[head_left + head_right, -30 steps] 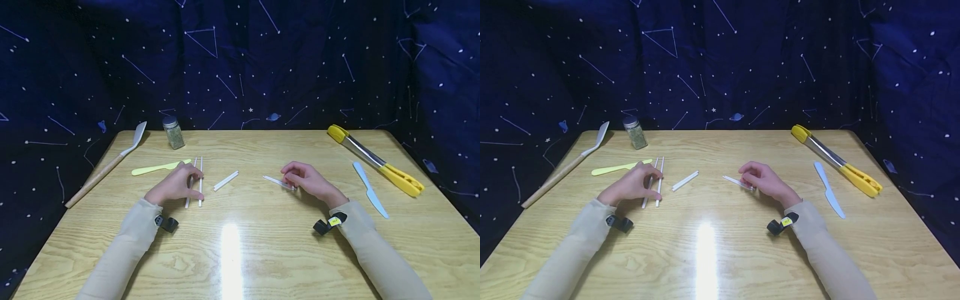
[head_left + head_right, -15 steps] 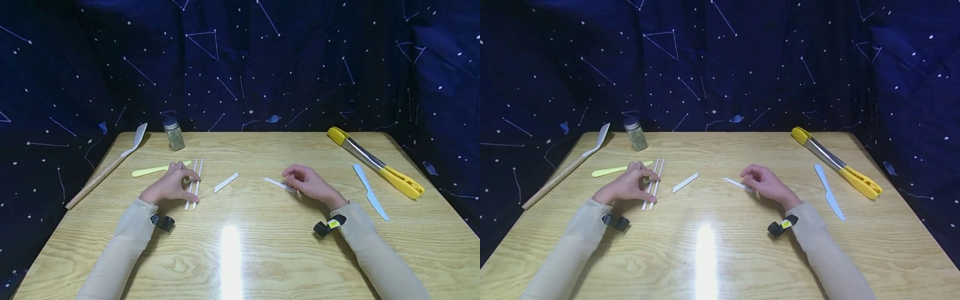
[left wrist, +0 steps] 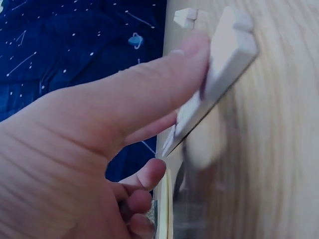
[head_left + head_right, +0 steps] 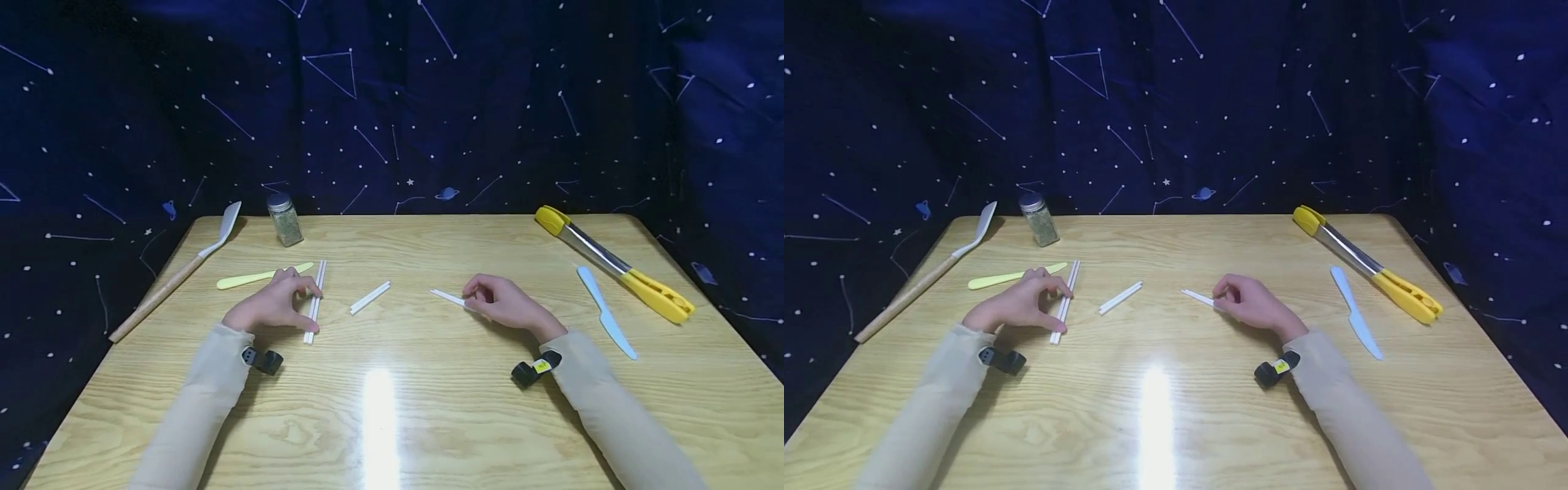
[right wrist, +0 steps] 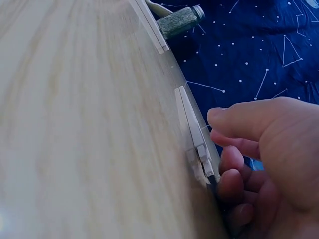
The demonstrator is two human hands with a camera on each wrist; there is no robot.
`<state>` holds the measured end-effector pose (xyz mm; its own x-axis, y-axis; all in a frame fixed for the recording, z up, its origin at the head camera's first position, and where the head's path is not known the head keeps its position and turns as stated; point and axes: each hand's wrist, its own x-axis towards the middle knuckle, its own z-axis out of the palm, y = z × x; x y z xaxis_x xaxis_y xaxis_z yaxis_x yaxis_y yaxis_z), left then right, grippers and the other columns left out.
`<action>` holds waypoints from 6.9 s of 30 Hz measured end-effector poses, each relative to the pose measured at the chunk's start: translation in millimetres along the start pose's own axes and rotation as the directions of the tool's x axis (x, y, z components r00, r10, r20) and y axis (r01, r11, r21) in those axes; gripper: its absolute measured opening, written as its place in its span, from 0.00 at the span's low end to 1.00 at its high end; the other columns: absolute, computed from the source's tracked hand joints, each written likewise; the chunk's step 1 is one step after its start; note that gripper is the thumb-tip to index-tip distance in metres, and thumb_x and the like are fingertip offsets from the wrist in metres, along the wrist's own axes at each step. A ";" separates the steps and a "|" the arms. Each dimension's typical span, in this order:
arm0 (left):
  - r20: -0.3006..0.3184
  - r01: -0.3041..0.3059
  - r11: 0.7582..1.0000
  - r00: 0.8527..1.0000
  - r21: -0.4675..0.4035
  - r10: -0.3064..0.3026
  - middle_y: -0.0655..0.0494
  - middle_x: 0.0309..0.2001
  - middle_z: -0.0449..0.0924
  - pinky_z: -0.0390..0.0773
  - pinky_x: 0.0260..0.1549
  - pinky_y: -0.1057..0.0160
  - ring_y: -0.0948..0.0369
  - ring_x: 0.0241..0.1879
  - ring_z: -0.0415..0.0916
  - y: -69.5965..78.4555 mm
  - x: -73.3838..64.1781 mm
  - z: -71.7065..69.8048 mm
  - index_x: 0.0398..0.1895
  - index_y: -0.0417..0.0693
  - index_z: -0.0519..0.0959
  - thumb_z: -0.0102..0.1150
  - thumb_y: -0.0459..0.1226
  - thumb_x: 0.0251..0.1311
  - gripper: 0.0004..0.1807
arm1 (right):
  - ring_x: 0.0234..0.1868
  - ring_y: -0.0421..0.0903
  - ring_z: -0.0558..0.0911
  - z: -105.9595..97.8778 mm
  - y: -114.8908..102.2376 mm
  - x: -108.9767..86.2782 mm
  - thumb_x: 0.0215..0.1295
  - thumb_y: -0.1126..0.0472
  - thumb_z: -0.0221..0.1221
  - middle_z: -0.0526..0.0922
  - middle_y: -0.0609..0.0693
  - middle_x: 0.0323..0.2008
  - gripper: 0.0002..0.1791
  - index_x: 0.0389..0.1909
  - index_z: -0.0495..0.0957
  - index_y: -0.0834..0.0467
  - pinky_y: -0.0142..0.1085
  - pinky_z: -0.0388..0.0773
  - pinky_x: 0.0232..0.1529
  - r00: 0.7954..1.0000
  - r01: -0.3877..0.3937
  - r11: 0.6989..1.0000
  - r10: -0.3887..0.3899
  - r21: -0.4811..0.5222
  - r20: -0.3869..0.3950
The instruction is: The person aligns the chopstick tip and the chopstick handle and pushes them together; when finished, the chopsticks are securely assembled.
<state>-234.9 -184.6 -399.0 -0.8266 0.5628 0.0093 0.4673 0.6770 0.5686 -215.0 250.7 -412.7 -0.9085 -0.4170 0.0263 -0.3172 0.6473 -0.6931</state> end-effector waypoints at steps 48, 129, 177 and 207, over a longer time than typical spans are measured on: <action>-0.181 0.016 1.000 0.983 -0.026 -0.021 0.45 0.37 0.70 0.69 0.36 0.62 0.57 0.36 0.65 57.8 20.9 57.7 0.47 0.29 0.75 0.59 0.32 0.62 0.14 | 0.28 0.42 0.70 3.3 -5.4 -0.1 0.59 0.66 0.65 0.75 0.47 0.27 0.06 0.37 0.82 0.59 0.29 0.65 0.29 0.999 -0.015 0.998 0.013 -0.061 -0.040; -0.438 -0.092 0.977 0.899 -0.190 -0.001 0.56 0.25 0.76 0.66 0.23 0.70 0.64 0.23 0.66 84.5 19.8 80.0 0.27 0.42 0.81 0.69 0.32 0.53 0.05 | 0.36 0.42 0.86 2.0 -41.0 -4.7 0.64 0.69 0.59 0.82 0.66 0.44 0.08 0.32 0.69 0.68 0.32 0.81 0.39 0.993 0.055 0.869 0.004 0.492 -0.117; -0.447 -0.269 0.942 0.881 -0.203 0.155 0.60 0.26 0.76 0.64 0.26 0.71 0.63 0.26 0.63 90.2 20.6 90.1 0.29 0.46 0.82 0.67 0.34 0.55 0.03 | 0.39 0.43 0.86 0.1 -49.0 -8.2 0.61 0.71 0.62 0.86 0.58 0.39 0.06 0.28 0.73 0.67 0.31 0.80 0.41 0.996 0.094 0.891 -0.083 0.444 -0.045; -0.354 -0.316 0.902 0.913 -0.295 0.204 0.59 0.24 0.69 0.65 0.21 0.71 0.68 0.22 0.62 106.0 15.4 93.4 0.32 0.45 0.77 0.65 0.33 0.58 0.05 | 0.32 0.39 0.81 5.9 -48.1 -7.7 0.68 0.68 0.54 0.85 0.43 0.36 0.02 0.37 0.75 0.60 0.30 0.76 0.40 0.994 0.079 0.814 -0.020 0.575 -0.108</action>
<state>-168.8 -59.9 -415.5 -0.7701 0.4839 0.4157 0.5901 0.2929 0.7523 -191.2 219.0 -383.8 -0.9259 -0.3588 0.1180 -0.1737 0.1273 -0.9765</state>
